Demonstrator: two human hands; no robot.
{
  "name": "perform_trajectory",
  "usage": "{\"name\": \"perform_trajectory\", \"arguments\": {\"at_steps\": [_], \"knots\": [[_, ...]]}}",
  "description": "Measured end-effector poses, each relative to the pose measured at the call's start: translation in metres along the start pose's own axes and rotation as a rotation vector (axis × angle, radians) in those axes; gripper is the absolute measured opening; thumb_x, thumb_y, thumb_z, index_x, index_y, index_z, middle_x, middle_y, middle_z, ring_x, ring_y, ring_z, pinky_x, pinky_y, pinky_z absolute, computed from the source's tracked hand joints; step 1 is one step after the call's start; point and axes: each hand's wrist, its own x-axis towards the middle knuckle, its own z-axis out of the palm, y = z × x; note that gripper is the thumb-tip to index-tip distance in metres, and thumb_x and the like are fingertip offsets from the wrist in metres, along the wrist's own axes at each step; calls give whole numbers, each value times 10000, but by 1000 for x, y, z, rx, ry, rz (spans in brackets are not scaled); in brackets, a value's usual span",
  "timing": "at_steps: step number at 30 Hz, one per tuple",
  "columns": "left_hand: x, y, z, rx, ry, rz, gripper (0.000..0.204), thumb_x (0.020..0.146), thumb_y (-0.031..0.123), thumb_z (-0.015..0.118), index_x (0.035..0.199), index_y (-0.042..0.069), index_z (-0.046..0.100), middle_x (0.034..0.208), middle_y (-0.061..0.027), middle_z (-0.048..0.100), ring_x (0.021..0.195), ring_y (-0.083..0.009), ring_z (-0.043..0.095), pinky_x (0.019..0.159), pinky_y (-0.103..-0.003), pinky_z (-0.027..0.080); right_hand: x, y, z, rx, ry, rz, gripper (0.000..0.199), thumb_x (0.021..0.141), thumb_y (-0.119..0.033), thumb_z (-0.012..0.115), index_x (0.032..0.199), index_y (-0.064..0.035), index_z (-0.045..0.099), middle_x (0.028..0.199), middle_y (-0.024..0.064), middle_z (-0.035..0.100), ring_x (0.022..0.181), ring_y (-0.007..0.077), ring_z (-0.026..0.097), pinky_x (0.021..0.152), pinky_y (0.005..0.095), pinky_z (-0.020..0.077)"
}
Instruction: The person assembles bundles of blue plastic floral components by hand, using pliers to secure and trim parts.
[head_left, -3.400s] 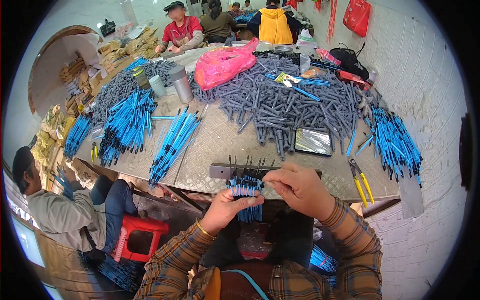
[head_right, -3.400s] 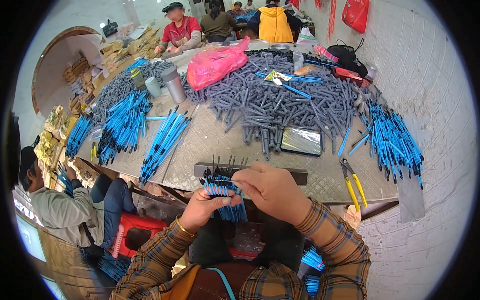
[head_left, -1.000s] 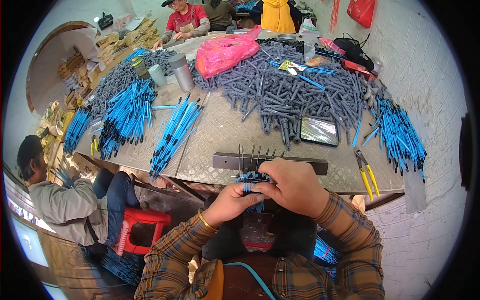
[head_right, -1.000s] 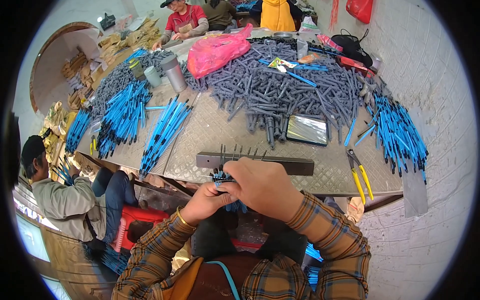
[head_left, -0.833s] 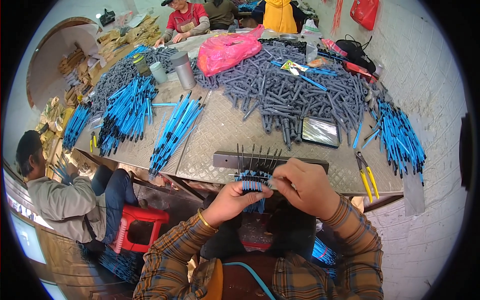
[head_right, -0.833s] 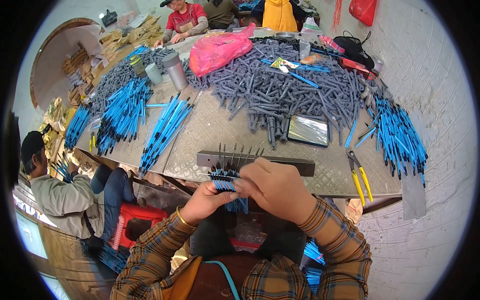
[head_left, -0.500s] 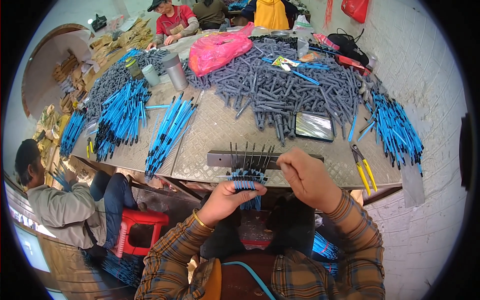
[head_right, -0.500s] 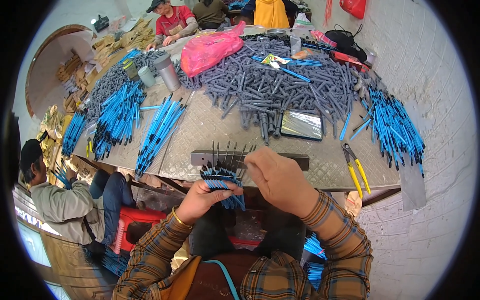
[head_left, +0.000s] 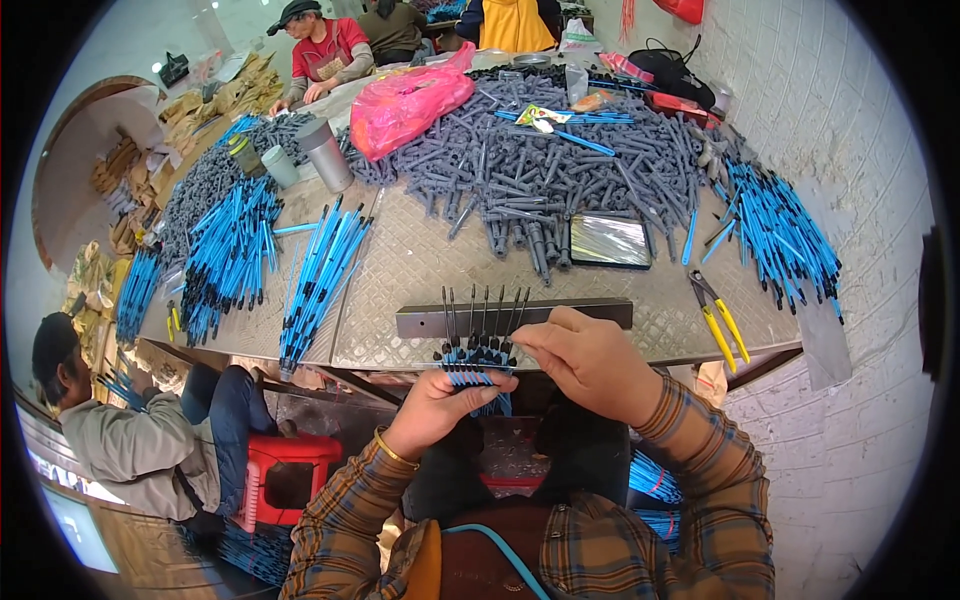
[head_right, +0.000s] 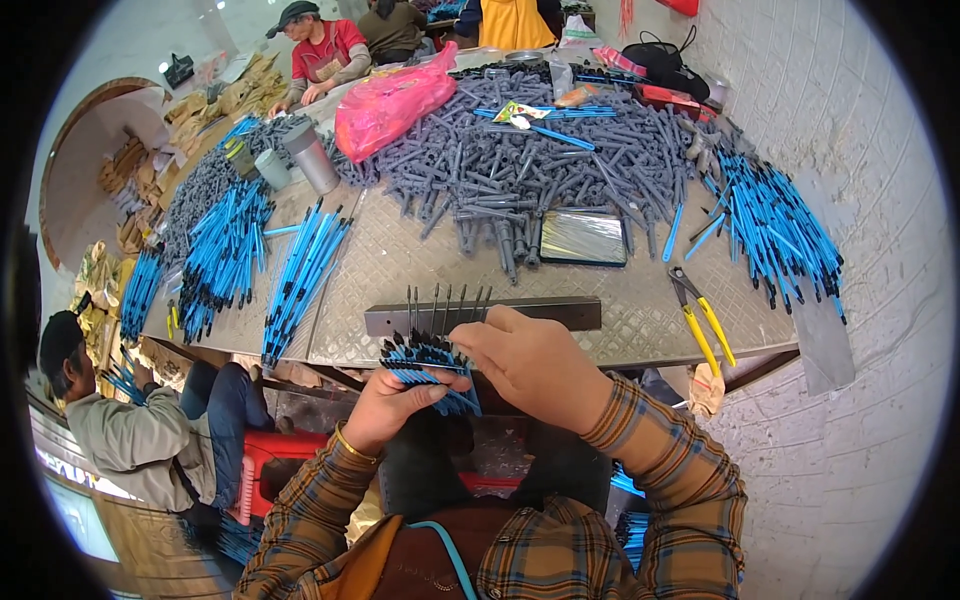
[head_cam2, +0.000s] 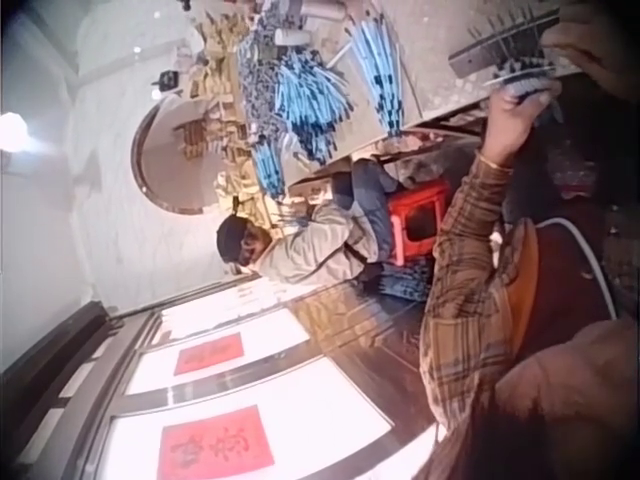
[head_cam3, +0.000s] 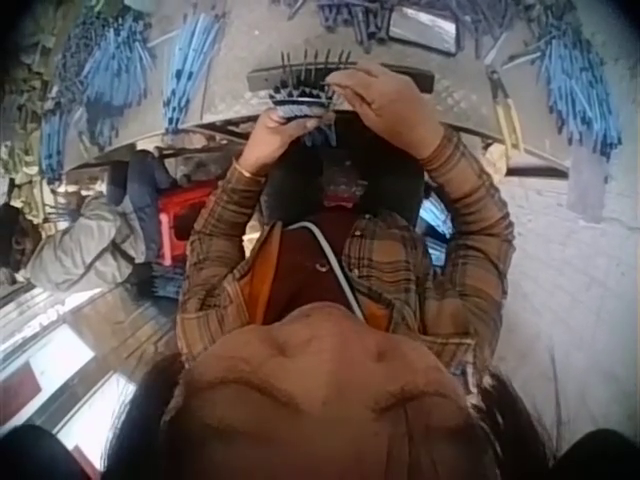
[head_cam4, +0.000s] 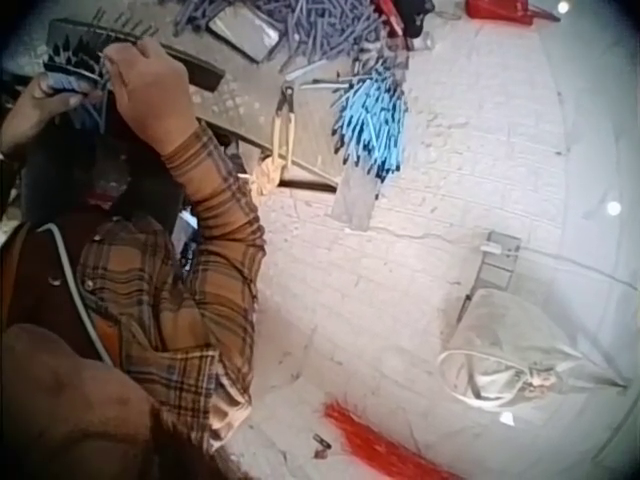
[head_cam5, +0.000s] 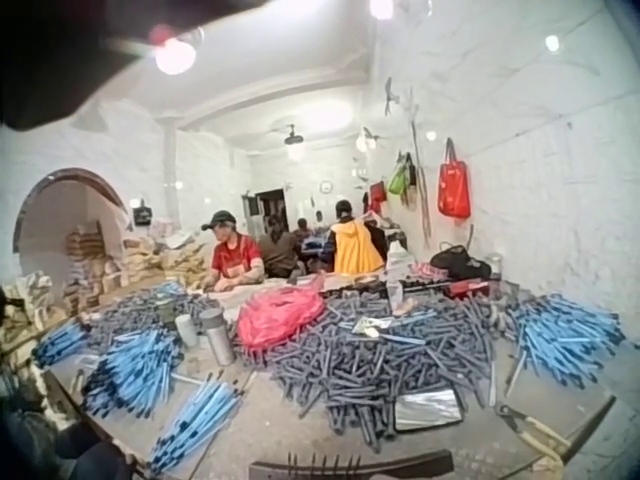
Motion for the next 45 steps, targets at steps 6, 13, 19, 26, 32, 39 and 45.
{"name": "perform_trajectory", "arguments": {"at_steps": [6,13,19,26,32,39,45], "knots": [[0,-6,0,55,-9,26,199,850,15,556,1042,18,612,1014,-69,642,981,-150,575,870,-287,437,2,-6,-1,-62,-46,-16,181,811,-64,572,991,-69,594,782,108,524,659,295,566,545,344,445],[0,-8,-2,103,-42,45,214,857,7,552,1060,21,617,1024,-35,635,999,-116,551,872,-267,429,7,-6,-1,-16,-128,-19,203,819,-42,537,1016,-43,584,844,114,516,659,274,557,567,316,447],[0,-5,-2,125,-53,41,207,855,22,563,1053,24,624,1018,-32,635,975,-110,551,864,-262,428,5,1,8,530,-177,236,237,861,-62,504,1084,-44,583,823,47,506,647,138,517,589,248,419],[-1,-2,-3,148,-57,14,205,854,31,569,1051,24,625,1012,-32,637,954,-104,552,854,-257,430,4,-4,11,584,-151,296,239,879,-80,499,1099,-48,587,810,15,503,676,72,483,600,220,406],[-3,-3,-4,146,-82,-22,202,853,33,571,1048,27,626,1006,-35,638,947,-98,553,851,-250,429,2,-7,12,1061,-255,650,233,866,-82,512,1081,-56,598,803,41,519,700,107,506,625,245,412],[-3,-1,-6,156,-87,-49,200,853,36,574,1047,29,626,1007,-40,642,952,-107,561,850,-250,431,9,-5,7,278,-100,13,247,844,-77,538,1084,-74,597,795,59,517,678,146,506,610,264,411],[-3,-5,-9,169,-95,-30,199,855,39,574,1047,27,624,1000,-41,646,951,-109,566,845,-254,436,9,-8,16,518,-144,187,254,836,-72,545,1085,-65,591,791,64,511,679,172,516,609,273,415]]}}
